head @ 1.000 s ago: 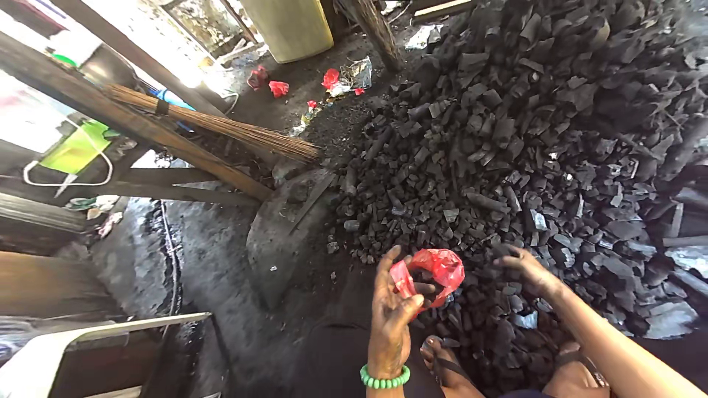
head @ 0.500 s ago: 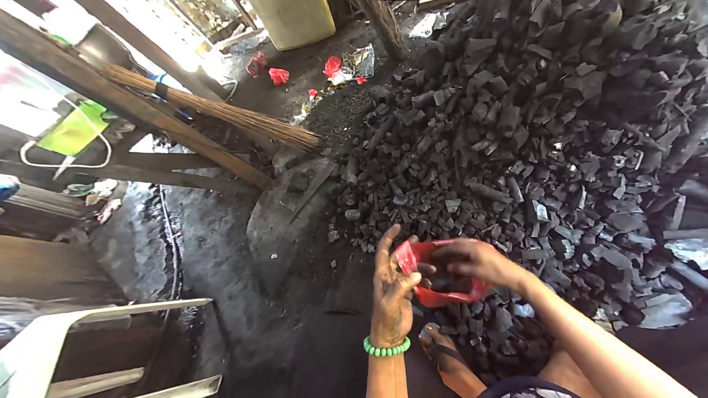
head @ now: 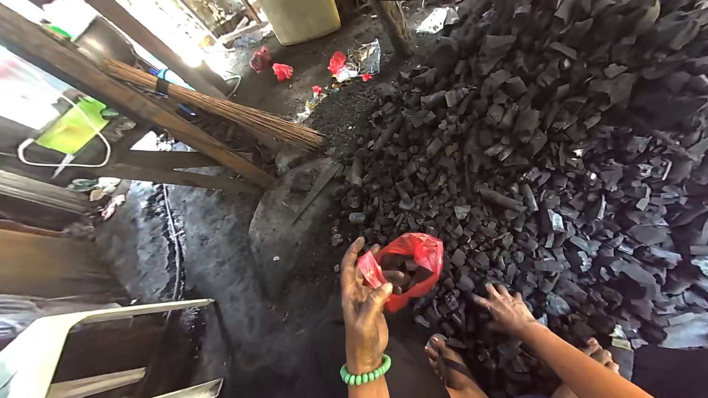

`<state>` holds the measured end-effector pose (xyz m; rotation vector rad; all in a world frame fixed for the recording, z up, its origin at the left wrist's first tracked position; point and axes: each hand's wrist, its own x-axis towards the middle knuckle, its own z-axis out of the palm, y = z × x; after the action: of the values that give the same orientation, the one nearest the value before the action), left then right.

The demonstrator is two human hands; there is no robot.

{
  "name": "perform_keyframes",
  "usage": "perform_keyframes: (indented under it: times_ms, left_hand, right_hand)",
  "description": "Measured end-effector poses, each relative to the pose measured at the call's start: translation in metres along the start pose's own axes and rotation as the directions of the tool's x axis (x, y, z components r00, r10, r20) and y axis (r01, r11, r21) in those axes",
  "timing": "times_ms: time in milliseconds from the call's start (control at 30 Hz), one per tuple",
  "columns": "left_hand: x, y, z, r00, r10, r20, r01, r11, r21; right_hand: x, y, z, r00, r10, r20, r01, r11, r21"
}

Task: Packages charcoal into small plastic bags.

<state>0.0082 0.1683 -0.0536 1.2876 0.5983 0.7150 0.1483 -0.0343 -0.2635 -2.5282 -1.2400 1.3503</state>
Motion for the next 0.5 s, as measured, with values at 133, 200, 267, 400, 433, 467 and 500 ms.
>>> perform_keyframes:
  times_ms: [133, 200, 267, 400, 433, 467, 500]
  left_hand:
    - [-0.001, -0.003, -0.006, 0.999, -0.018, -0.038, 0.017, 0.999, -0.038]
    - [-0.002, -0.006, -0.005, 0.999, -0.021, -0.038, 0.019, 0.998, -0.062]
    - [-0.004, -0.007, -0.004, 1.000, -0.022, -0.020, 0.021, 0.996, -0.090]
    - [-0.007, -0.005, -0.008, 1.000, -0.027, 0.001, 0.027, 0.995, -0.100]
    - [-0.008, -0.004, -0.008, 1.000, -0.029, 0.000, 0.029, 0.995, -0.094]
    - [-0.009, -0.003, -0.008, 1.000, -0.029, 0.005, 0.030, 0.995, -0.094]
    - [-0.009, -0.003, -0.007, 0.999, -0.028, 0.015, 0.030, 0.995, -0.097]
  right_hand:
    - [0.005, 0.005, 0.000, 0.996, -0.064, 0.065, 0.067, 0.997, -0.045]
    - [0.002, 0.006, 0.003, 0.990, -0.121, 0.072, 0.127, 0.989, -0.076]
    - [0.001, 0.013, -0.002, 0.991, -0.126, 0.037, 0.128, 0.991, -0.045]
    - [0.008, 0.039, -0.016, 0.985, -0.061, -0.160, 0.083, 0.988, 0.131]
    - [0.008, 0.048, -0.019, 0.975, -0.031, -0.219, 0.074, 0.978, 0.193]
    - [0.006, 0.057, -0.022, 0.964, 0.016, -0.264, 0.059, 0.960, 0.274]
    - [0.004, 0.066, -0.025, 0.950, 0.070, -0.305, 0.058, 0.919, 0.391]
